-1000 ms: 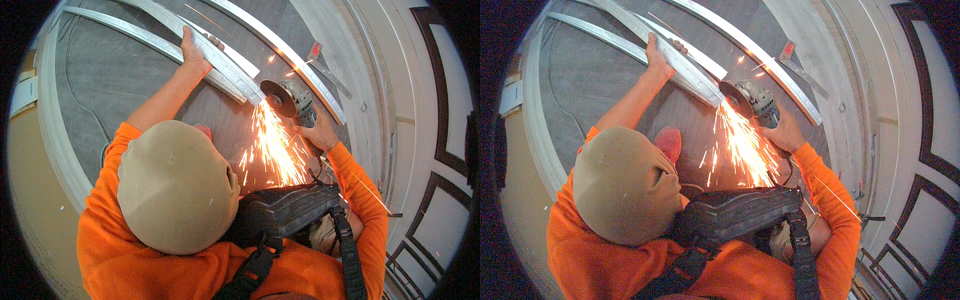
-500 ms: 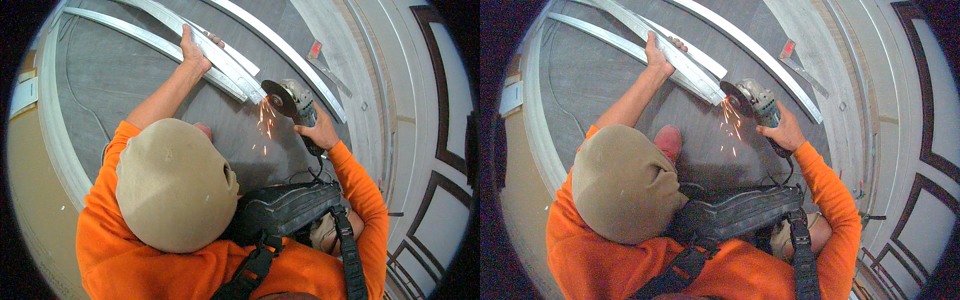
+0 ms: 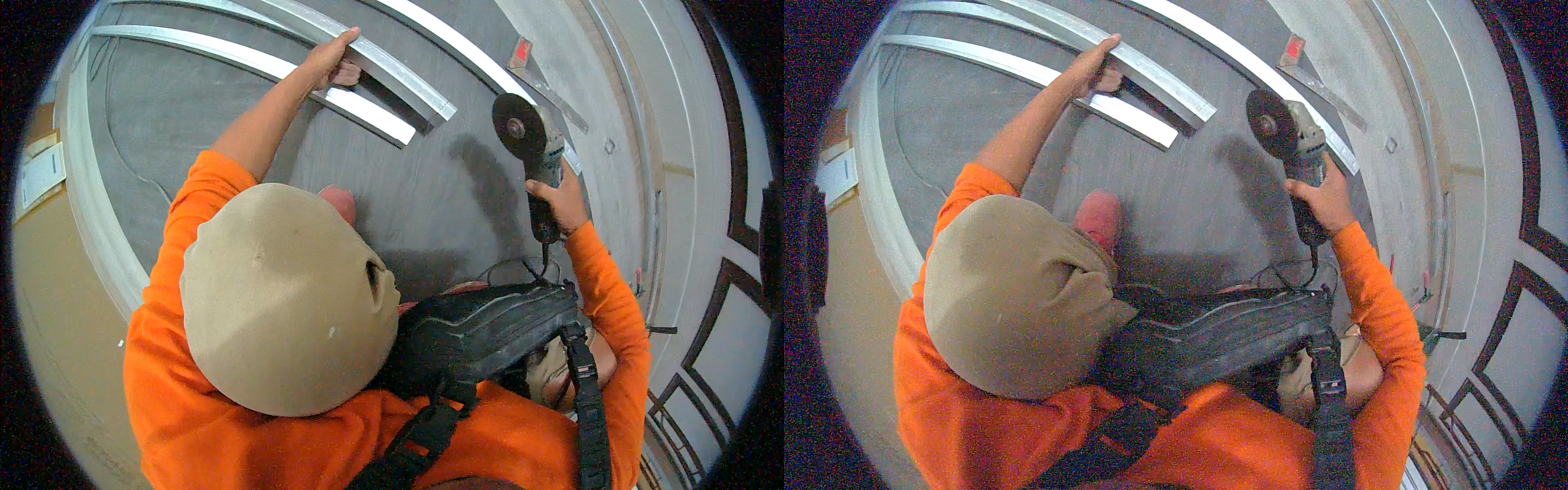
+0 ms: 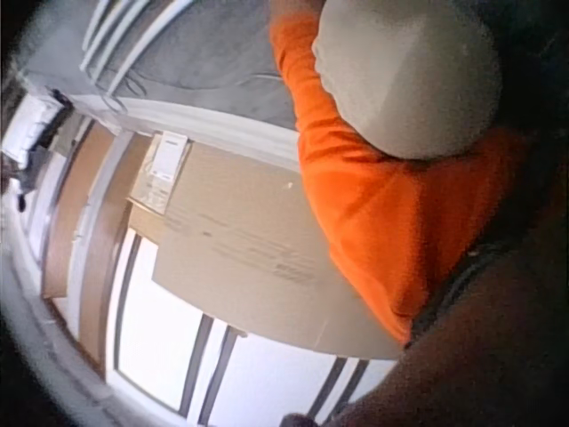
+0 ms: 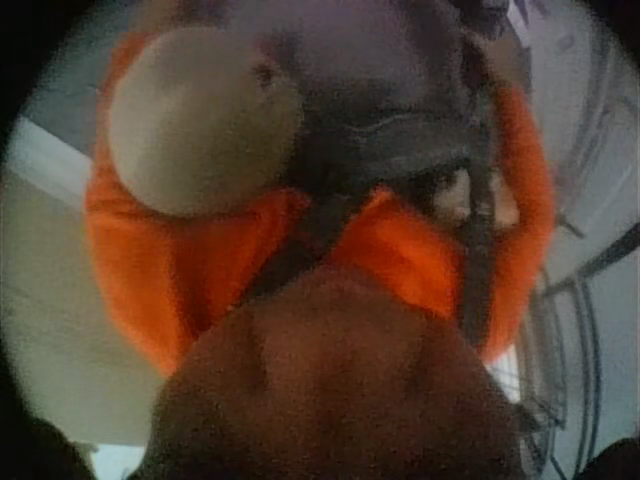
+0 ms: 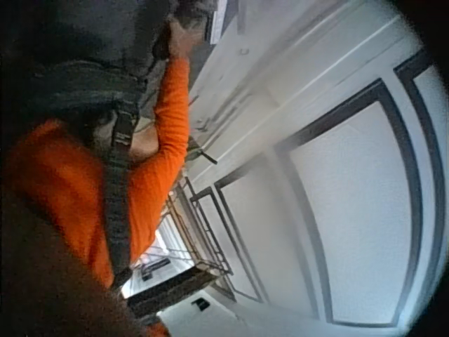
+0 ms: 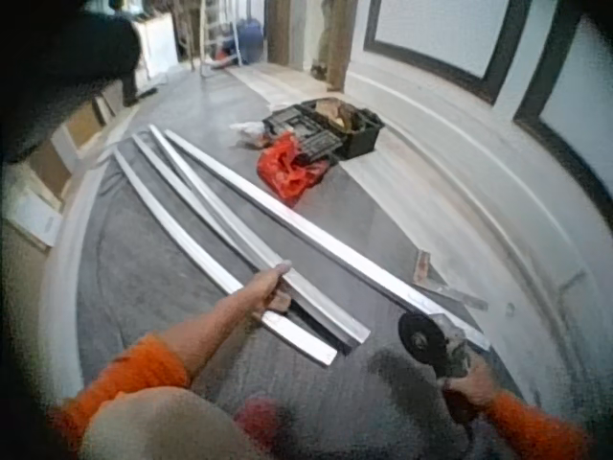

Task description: The person uses a square and a marker to measure and mark metal rails on the floor, then uses an angle grinder to cut through the rails, creating sparks.

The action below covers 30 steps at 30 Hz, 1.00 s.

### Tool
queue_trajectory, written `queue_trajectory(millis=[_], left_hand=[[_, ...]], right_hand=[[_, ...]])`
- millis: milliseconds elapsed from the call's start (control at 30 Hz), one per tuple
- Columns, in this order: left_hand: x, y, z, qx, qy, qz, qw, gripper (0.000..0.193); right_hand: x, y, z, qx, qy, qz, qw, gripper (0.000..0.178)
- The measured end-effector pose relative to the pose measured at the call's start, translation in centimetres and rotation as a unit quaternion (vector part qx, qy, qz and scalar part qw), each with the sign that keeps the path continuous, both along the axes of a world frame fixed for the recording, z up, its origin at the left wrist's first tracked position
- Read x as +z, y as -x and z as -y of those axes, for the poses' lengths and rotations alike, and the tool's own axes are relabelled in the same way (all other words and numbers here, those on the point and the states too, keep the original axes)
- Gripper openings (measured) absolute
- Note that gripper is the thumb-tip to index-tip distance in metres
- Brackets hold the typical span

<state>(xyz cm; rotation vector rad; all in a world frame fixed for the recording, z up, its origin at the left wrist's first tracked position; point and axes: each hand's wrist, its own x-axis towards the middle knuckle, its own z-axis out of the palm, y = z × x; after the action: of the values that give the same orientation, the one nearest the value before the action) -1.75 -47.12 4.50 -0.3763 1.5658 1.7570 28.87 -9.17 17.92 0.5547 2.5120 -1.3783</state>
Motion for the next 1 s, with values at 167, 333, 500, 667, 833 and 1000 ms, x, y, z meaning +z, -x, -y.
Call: queue_trajectory(millis=[167, 333, 500, 667, 833, 1000], left_hand=[[0.4, -1.5, 1.9, -0.34, 0.244, -0.28, 0.864, 0.063], [2.4, -9.3, 2.1, -0.474, 0.335, -0.638, 0.506, 0.069], [2.4, -9.2, 1.9, -0.473, 0.345, -0.588, 0.558, 0.056], [6.0, -8.9, 2.4, -0.342, 0.286, -0.726, 0.524, 0.055], [7.9, -9.6, 3.0, -0.277, 0.291, -0.749, 0.527, 0.068], [9.6, -9.4, 3.3, -0.301, 0.282, -0.746, 0.523, 0.059]], right_hand=[[0.3, -1.3, 0.0, -0.029, 0.021, 0.006, 0.999, 0.061], [0.1, -2.7, -0.4, -0.032, 0.014, -0.015, 0.999, 0.06], [-1.1, -2.9, -0.5, -0.015, 0.025, -0.032, 0.999, 0.059], [-0.5, -2.9, -0.4, -0.031, 0.045, -0.018, 0.998, 0.061], [0.0, -2.5, -0.2, -0.048, 0.054, -0.015, 0.997, 0.059], [-0.1, -2.4, -0.4, -0.048, 0.044, -0.001, 0.998, 0.059]])
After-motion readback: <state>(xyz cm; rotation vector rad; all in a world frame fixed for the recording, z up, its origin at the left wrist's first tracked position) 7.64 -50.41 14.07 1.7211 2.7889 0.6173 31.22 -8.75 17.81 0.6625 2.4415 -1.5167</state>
